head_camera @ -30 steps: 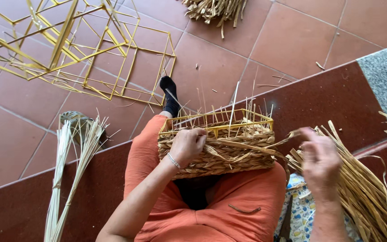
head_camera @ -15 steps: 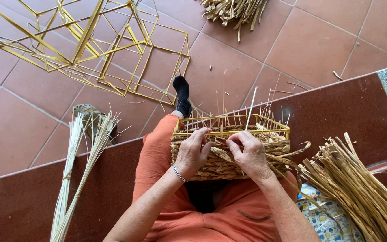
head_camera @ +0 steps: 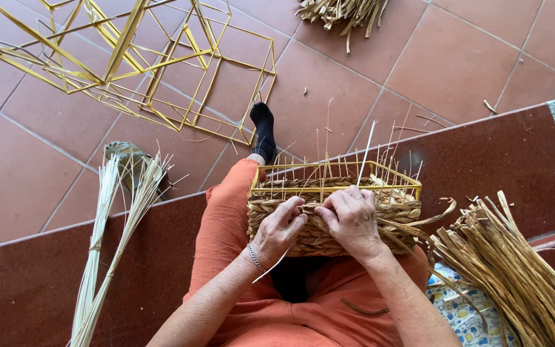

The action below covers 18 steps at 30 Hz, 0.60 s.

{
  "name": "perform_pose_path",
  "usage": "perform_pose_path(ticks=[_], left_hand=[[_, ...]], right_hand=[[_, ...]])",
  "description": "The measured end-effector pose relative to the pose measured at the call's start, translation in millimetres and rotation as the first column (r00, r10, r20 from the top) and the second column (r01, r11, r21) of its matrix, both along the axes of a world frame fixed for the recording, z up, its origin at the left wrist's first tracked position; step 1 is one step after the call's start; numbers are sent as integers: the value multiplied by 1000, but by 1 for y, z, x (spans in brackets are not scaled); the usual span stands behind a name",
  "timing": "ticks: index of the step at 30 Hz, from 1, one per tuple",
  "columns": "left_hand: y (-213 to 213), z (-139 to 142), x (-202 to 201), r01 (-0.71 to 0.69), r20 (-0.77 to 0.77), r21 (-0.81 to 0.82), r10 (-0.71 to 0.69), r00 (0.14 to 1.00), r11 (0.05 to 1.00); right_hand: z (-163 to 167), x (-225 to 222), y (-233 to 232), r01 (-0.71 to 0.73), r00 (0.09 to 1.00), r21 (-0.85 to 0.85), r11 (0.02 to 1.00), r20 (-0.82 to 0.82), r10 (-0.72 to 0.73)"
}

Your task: The person weaves a rectangular basket using dried plant fibers and a metal frame. They interlace the fibers through the frame, trim excess with shears, and continue weaving the sides.

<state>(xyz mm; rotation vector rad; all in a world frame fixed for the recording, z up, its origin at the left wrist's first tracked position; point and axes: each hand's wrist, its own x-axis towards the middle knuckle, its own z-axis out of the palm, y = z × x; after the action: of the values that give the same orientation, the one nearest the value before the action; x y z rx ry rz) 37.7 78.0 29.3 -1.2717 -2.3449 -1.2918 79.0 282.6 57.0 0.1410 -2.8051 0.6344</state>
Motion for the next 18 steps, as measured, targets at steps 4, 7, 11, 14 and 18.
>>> perform_pose_path(ticks=[4, 7, 11, 14, 18], left_hand=[[1, -5, -3, 19, -140, -42, -25, 990, 999], [8, -14, -6, -4, -123, -61, -4, 992, 998], [31, -27, -15, -97, 212, -277, 159, 964, 956], [40, -28, -27, -144, 343, -264, 232, 910, 954], [45, -26, -30, -174, 243, -244, 233, 942, 954]], right_hand=[[-19, -8, -1, -74, 991, 138, 988, -105, 89], [-26, -6, -4, -78, 993, 136, 988, -78, 89], [-15, 2, 9, 22, 992, -160, 987, 124, -2], [0, 8, 27, 58, 989, -280, 958, 147, -17], [9, 19, 36, -1, 979, 80, 997, -205, 17]])
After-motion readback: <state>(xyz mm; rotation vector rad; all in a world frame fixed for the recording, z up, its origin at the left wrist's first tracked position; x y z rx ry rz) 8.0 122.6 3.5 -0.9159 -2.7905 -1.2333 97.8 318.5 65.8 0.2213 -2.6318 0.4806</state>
